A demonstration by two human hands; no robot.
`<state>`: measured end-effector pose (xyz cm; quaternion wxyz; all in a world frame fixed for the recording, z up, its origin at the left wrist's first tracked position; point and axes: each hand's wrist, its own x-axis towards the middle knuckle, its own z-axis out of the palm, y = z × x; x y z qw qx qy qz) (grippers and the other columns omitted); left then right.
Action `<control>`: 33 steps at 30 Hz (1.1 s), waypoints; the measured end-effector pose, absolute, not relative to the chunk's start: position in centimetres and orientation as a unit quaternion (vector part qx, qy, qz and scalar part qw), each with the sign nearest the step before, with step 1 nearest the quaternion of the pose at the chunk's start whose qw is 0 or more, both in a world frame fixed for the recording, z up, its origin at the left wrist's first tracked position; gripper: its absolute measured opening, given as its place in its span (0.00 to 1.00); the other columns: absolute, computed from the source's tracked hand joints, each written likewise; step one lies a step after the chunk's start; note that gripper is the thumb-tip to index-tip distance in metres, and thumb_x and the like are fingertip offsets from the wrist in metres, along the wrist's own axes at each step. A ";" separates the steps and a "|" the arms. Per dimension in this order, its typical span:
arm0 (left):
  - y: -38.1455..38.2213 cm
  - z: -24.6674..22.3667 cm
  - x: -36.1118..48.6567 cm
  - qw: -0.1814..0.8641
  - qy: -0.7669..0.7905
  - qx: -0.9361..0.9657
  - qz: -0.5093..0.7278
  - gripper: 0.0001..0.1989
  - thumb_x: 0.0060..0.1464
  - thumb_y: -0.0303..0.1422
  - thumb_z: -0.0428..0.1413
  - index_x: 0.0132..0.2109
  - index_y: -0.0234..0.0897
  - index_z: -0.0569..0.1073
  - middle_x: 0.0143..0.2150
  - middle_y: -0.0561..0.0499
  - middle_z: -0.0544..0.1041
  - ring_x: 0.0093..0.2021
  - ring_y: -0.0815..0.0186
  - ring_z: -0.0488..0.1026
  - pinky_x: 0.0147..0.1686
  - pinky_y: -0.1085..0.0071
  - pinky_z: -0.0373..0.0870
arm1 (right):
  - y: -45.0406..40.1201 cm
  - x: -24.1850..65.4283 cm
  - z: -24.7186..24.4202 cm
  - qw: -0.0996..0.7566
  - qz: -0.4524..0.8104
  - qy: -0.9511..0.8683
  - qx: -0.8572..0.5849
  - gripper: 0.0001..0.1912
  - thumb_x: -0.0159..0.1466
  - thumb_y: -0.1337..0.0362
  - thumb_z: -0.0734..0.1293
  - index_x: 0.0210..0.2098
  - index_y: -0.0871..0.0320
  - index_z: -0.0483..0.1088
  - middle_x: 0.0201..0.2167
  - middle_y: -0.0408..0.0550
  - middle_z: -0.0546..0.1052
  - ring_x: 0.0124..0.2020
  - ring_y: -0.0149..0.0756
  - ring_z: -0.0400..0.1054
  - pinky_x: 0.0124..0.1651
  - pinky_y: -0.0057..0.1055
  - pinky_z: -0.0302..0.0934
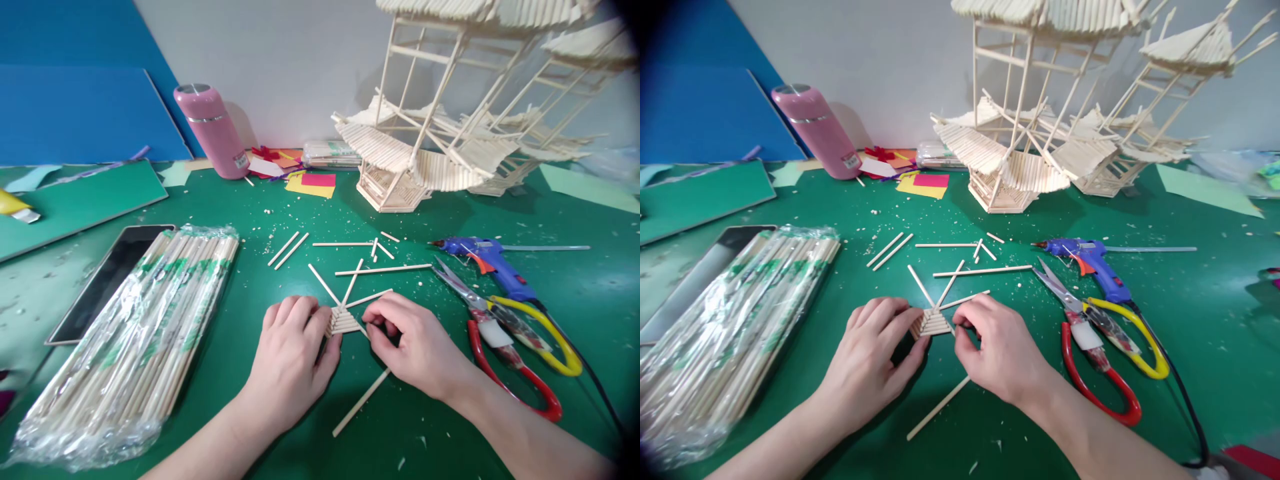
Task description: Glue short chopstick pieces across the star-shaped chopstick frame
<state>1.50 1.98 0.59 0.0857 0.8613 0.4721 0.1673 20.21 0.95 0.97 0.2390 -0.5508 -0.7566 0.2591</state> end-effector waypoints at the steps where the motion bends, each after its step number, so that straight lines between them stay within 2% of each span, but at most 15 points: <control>1: 2.0 0.6 1.5 0.085 0.471 0.862 0.169 0.09 0.54 0.33 0.47 0.39 0.36 0.69 0.37 0.46 0.67 0.38 0.60 0.63 0.35 0.62 0.60 | 1.0 20.2 1.0 0.237 0.256 -0.758 -0.551 0.07 0.55 0.74 0.60 0.30 0.56 0.64 0.29 0.42 0.68 0.27 0.29 0.61 0.29 0.26 0.56; 24: 2.0 0.5 1.5 0.083 0.463 0.865 0.172 0.08 0.55 0.33 0.47 0.40 0.36 0.69 0.37 0.46 0.67 0.37 0.60 0.63 0.35 0.62 0.60 | 1.0 20.0 0.9 0.216 0.236 -0.771 -0.551 0.04 0.56 0.70 0.62 0.31 0.56 0.65 0.29 0.42 0.69 0.28 0.29 0.62 0.27 0.25 0.56; 33: 2.0 0.5 1.5 0.074 0.467 0.865 0.168 0.09 0.53 0.34 0.49 0.40 0.36 0.69 0.38 0.46 0.68 0.39 0.58 0.64 0.37 0.61 0.60 | 0.9 19.7 0.9 0.231 0.217 -0.768 -0.557 0.06 0.55 0.65 0.63 0.33 0.56 0.66 0.32 0.44 0.70 0.24 0.28 0.61 0.27 0.26 0.57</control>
